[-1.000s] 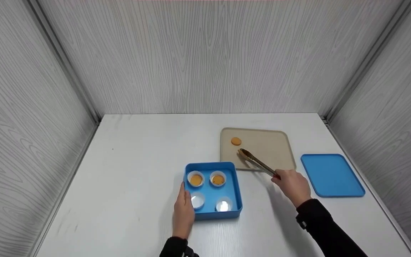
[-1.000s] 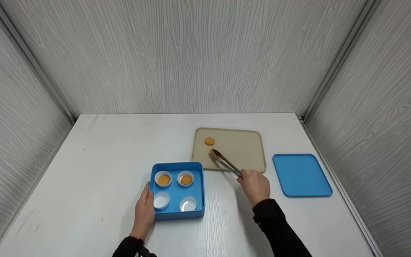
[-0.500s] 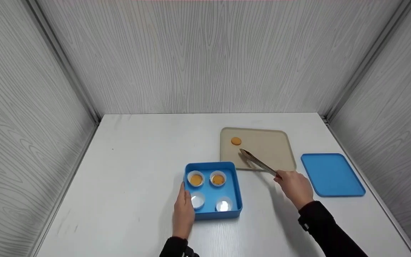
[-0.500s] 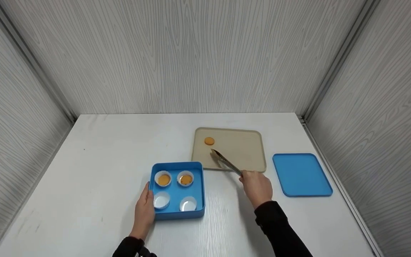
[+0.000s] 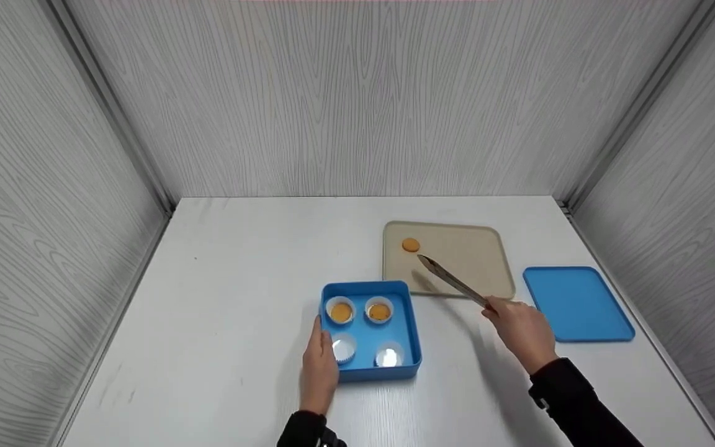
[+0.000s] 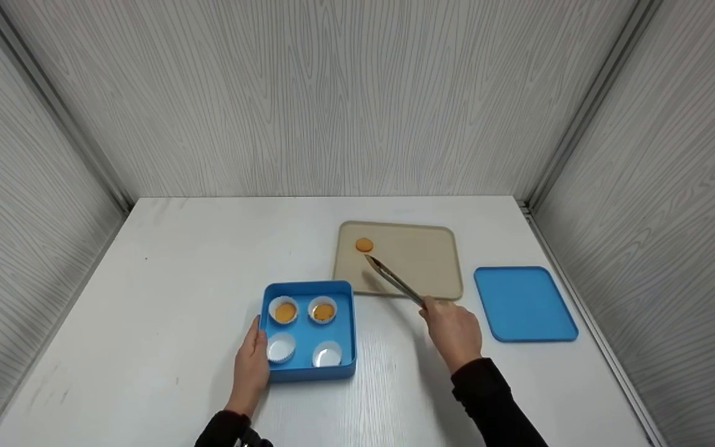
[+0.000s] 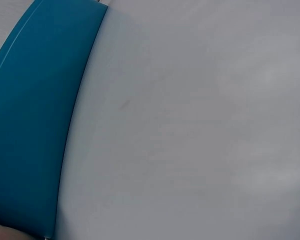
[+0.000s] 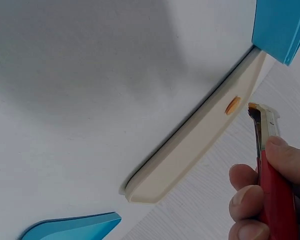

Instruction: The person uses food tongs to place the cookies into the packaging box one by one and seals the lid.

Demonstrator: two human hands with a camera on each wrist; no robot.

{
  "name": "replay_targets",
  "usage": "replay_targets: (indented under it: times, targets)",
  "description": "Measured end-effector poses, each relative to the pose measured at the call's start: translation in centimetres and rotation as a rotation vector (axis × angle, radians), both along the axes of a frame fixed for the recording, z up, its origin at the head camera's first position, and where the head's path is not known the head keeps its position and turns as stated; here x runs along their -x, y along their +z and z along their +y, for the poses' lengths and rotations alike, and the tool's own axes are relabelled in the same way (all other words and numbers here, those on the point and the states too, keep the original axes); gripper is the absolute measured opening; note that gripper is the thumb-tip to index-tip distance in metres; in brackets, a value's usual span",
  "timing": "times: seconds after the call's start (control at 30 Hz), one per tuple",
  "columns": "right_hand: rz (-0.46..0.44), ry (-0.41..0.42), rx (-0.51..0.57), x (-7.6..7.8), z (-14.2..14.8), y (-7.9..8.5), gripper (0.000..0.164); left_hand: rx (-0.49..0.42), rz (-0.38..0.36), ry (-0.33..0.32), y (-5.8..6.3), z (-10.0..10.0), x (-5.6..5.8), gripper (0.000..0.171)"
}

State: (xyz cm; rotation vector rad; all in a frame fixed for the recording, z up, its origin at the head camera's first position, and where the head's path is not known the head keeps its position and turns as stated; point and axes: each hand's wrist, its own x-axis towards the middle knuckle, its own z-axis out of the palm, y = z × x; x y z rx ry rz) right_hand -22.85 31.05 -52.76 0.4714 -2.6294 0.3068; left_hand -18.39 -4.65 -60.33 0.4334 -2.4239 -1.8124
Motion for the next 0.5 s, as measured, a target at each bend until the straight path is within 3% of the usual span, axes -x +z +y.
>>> replay_targets:
  times: [0.23,0.5]
  targets:
    - [0.133,0.049,-0.058,-1.4,0.2,0.6,0.027,0.008,0.015,-0.004,0.0,-0.1,0.1,0.055]
    - [0.203,0.109,-0.101,-2.7,0.2,1.2,0.026,0.014,0.006,-0.008,0.2,-0.1,0.1,0.054]
